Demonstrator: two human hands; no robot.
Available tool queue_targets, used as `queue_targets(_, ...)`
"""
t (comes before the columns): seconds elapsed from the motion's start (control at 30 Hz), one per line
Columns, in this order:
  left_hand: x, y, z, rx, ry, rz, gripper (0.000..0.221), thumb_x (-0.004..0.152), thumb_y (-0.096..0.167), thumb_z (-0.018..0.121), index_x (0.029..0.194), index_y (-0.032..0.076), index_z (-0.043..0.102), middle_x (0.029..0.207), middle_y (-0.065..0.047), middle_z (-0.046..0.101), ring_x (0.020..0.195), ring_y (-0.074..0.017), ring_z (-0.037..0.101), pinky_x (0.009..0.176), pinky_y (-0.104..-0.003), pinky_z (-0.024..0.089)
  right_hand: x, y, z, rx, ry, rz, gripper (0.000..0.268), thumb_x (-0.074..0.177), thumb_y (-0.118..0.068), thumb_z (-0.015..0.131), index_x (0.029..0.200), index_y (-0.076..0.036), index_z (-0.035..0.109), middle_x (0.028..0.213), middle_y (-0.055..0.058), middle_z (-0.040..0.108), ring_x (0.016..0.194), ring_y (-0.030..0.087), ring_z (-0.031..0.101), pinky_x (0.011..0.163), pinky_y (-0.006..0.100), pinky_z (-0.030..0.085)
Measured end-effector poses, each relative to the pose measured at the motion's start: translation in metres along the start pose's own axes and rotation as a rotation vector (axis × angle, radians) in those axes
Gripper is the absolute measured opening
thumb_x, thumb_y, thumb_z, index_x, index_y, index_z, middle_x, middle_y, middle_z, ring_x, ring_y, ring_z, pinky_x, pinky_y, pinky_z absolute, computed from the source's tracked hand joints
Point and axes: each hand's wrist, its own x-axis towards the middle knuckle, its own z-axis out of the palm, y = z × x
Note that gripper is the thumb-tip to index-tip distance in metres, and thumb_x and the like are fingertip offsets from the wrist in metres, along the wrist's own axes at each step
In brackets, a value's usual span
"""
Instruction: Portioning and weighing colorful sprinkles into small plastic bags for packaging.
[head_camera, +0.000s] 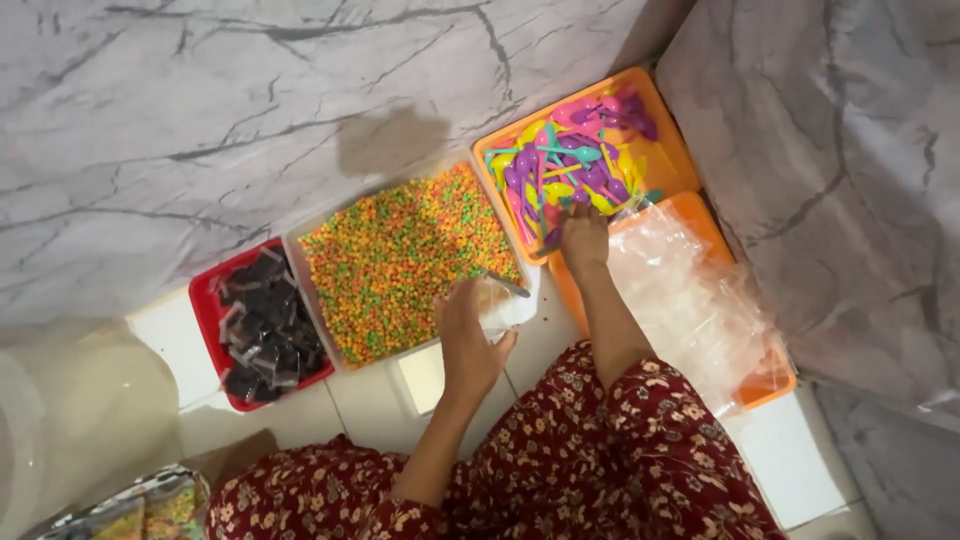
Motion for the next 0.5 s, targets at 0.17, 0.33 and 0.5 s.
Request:
queue_targets(0.17, 0.022, 0.011, 0.015, 0.000, -0.047, 0.009, 0.104, 0.059, 0.010, 0.095, 0.149, 0.008, 0.044, 0.141, -0.018, 0.055, 0.140, -0.0405, 0.047, 0.117, -0.067, 0.021, 0.007, 0.007, 0.026, -0.056, -0.089, 0.009, 0.026, 0.095, -0.014, 0.056, 0.105, -0.015, 0.079, 0.116, 0.017, 0.070, 0.107, 0.036, 0.066, 0.092, 0.048, 0.049)
queue_targets(0.33, 0.032, 0.017, 0.036, 0.046, -0.069, -0.019, 0.114, 0.050, 0.016, 0.098, 0.149, 0.013, 0.044, 0.142, -0.015, 0.054, 0.140, -0.0383, 0.048, 0.118, -0.065, 0.023, 0.004, 0.012, 0.031, -0.001, -0.091, -0.033, 0.028, 0.096, -0.014, 0.054, 0.109, -0.012, 0.078, 0.118, 0.019, 0.070, 0.110, 0.040, 0.065, 0.096, 0.052, 0.046)
queue_targets(0.5, 0.035, 0.009, 0.044, 0.014, -0.115, -0.006, 0.110, 0.055, 0.016, 0.096, 0.151, 0.012, 0.041, 0.144, -0.017, 0.052, 0.142, -0.0374, 0.044, 0.117, -0.068, 0.022, -0.001, -0.016, -0.073, 0.250, 0.144, -0.018, 0.017, 0.096, -0.017, 0.068, 0.110, -0.017, 0.077, 0.102, 0.006, 0.069, 0.096, 0.028, 0.071, 0.081, 0.039, 0.060)
